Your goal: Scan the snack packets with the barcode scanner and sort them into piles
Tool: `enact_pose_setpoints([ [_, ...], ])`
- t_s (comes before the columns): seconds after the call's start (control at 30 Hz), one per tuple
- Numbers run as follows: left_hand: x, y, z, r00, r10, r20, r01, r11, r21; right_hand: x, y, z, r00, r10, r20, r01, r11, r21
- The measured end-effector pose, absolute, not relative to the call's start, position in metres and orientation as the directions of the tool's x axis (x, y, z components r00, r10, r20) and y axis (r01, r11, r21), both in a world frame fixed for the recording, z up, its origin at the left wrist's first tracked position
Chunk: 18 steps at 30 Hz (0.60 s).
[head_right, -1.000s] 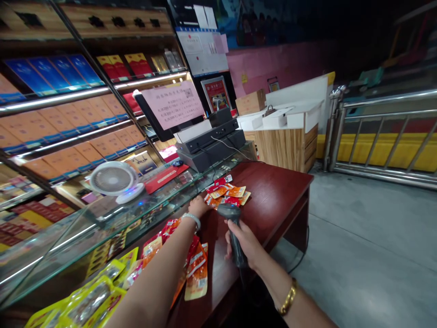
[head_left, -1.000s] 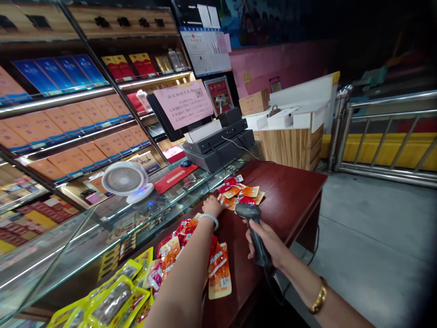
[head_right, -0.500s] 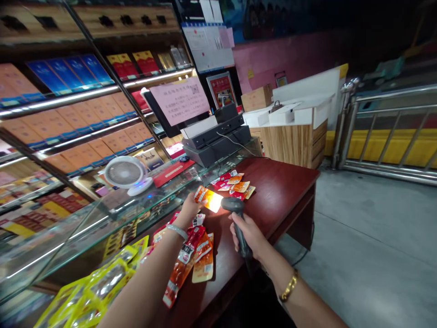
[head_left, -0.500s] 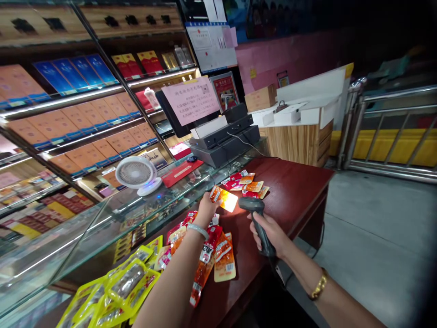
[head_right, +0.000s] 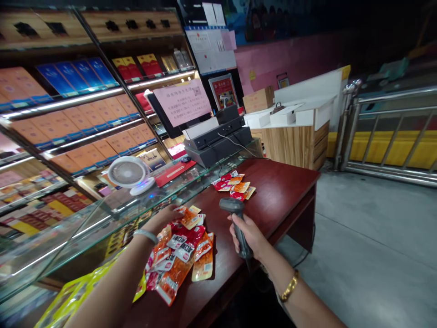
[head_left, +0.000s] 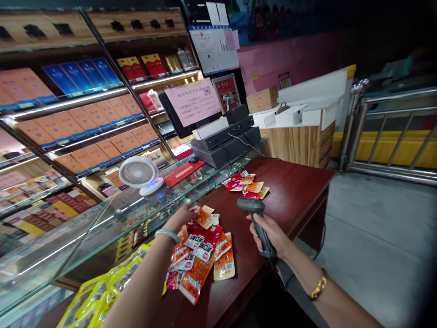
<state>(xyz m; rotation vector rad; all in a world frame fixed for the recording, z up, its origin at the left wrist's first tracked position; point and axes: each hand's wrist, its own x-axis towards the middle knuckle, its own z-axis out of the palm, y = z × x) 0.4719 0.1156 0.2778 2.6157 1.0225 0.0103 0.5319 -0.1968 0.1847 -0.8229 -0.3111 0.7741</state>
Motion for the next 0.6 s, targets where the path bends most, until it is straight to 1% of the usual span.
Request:
enact_pose_setpoints([
  [0.07,0.466,0.122,0.281,0.725,0.673,-0.143,0.686,-0.691,0.227,0.533,-0.196,0.184,0.686,0.727,-0.039,-0.499,0.43,-0.752],
  [0.1,0.466,0.122,0.282,0.718,0.683,-0.135,0.696,-0.696,0.176,0.533,-0.196,0.184,0.685,0.727,-0.04,-0.5,0.43,-0.752],
  [0.2,0.478,0.114,0.279,0.735,0.678,0.0,0.677,-0.735,-0.02,0.533,-0.194,0.184,0.693,0.72,-0.043,-0.498,0.434,-0.751],
  [0.27,0.496,0.101,0.273,0.789,0.611,0.062,0.614,-0.781,-0.115,0.533,-0.193,0.183,0.703,0.709,-0.053,-0.497,0.437,-0.75],
  [0.3,0.507,0.093,0.269,0.82,0.569,0.062,0.572,-0.81,-0.129,0.533,-0.192,0.182,0.709,0.702,-0.062,-0.498,0.436,-0.75],
  [0.33,0.52,0.085,0.265,0.849,0.526,0.045,0.528,-0.841,-0.117,0.533,-0.191,0.182,0.714,0.696,-0.074,-0.5,0.433,-0.75],
  [0.47,0.574,0.056,0.245,0.929,0.369,0.02,0.369,-0.929,-0.03,0.531,-0.19,0.18,0.731,0.674,-0.111,-0.506,0.426,-0.75],
  [0.53,0.599,0.048,0.235,0.932,0.36,0.043,0.361,-0.933,-0.003,0.531,-0.189,0.18,0.733,0.671,-0.109,-0.507,0.433,-0.746],
  [0.6,0.621,0.045,0.226,0.909,0.408,0.082,0.41,-0.912,0.0,0.531,-0.188,0.179,0.733,0.671,-0.113,-0.514,0.437,-0.738],
])
